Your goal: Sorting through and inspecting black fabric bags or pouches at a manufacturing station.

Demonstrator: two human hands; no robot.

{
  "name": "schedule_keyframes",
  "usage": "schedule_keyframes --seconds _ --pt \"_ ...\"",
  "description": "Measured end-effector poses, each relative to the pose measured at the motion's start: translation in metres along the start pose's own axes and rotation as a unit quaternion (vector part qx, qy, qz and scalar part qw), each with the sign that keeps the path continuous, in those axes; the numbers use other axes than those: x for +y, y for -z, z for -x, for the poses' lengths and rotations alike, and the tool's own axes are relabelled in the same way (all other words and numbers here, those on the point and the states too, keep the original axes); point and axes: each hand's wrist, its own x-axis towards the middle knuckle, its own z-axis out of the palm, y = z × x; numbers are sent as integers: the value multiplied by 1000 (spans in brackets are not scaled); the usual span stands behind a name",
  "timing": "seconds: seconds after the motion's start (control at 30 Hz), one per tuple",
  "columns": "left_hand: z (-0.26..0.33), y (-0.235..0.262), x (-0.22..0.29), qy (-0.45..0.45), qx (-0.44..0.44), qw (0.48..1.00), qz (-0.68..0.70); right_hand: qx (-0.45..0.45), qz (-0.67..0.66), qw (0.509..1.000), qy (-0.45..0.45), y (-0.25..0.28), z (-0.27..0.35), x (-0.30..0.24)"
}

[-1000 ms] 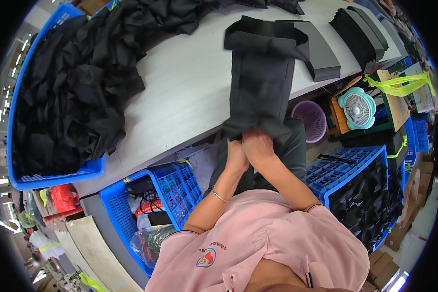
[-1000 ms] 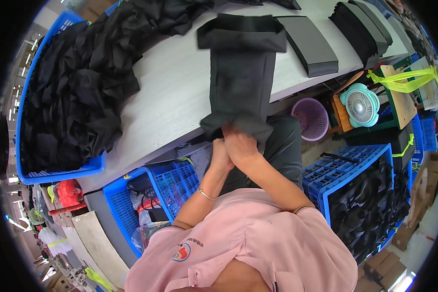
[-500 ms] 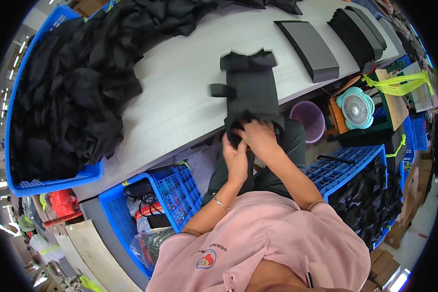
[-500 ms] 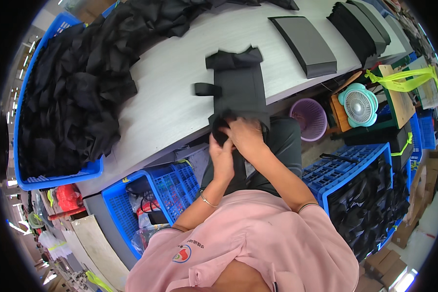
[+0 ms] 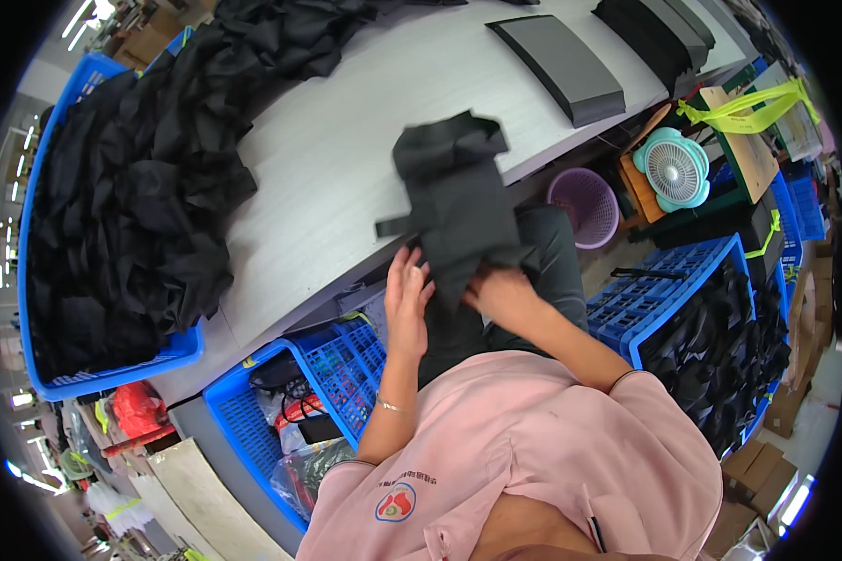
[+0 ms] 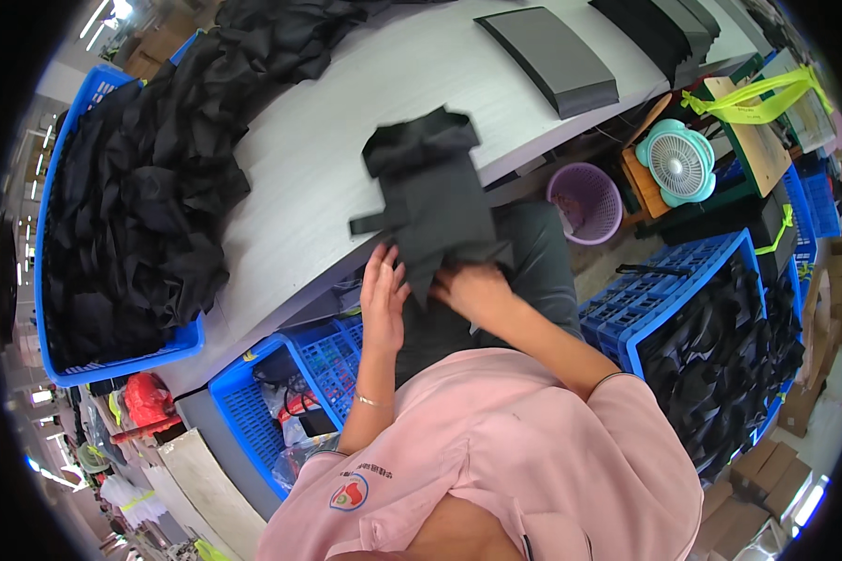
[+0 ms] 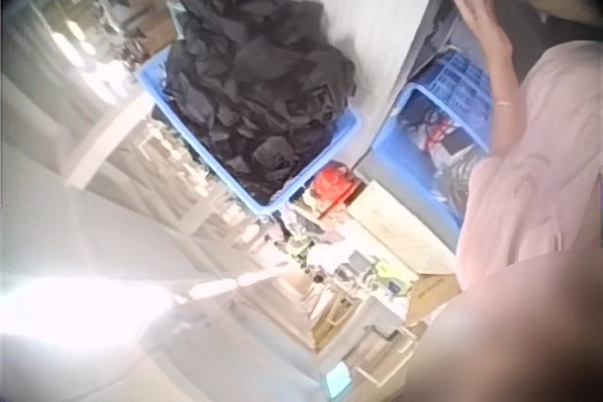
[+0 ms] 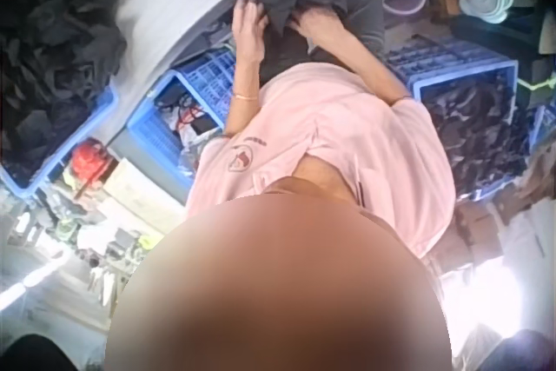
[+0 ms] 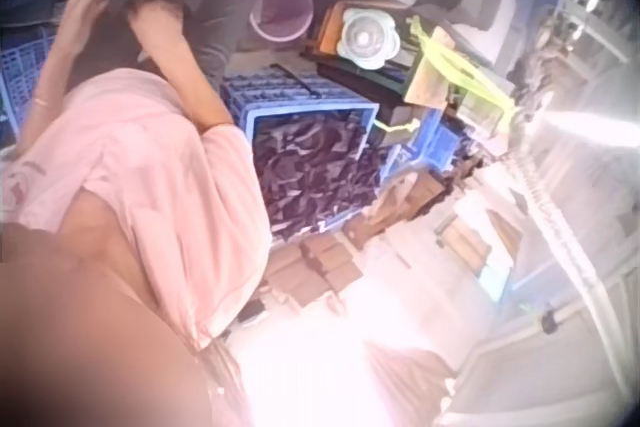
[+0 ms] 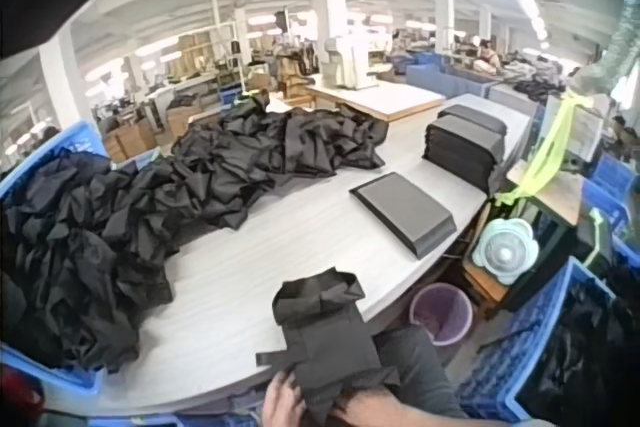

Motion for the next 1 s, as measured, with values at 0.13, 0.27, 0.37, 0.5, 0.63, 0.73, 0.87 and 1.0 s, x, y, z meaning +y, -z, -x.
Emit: schedule_keyframes --seconds 0.13,0.27,0.37,0.5,0.63,0.73,0.87,1.0 --pt "-28 24 -21 57 -87 995 -10 -103 -219 968 65 29 33 -15" --pt "-15 9 -20 28 -52 997 -46 117 -552 805 -184 90 57 9" --pt "0 12 -26 34 -99 993 -61 317 -146 919 -184 89 53 40" --pt "2 22 -41 100 -214 971 -36 86 -723 647 -228 75 68 49" --pt "6 -1 -60 242 -277 922 120 94 -863 450 -208 53 86 48" --pt "-10 1 -88 140 -206 966 -67 197 -785 508 -295 50 109 99" --pt "25 -52 -34 138 -318 932 -104 346 -670 509 -415 66 203 180" --pt "8 -24 -18 95 -278 945 -143 480 -592 499 -413 127 337 222"
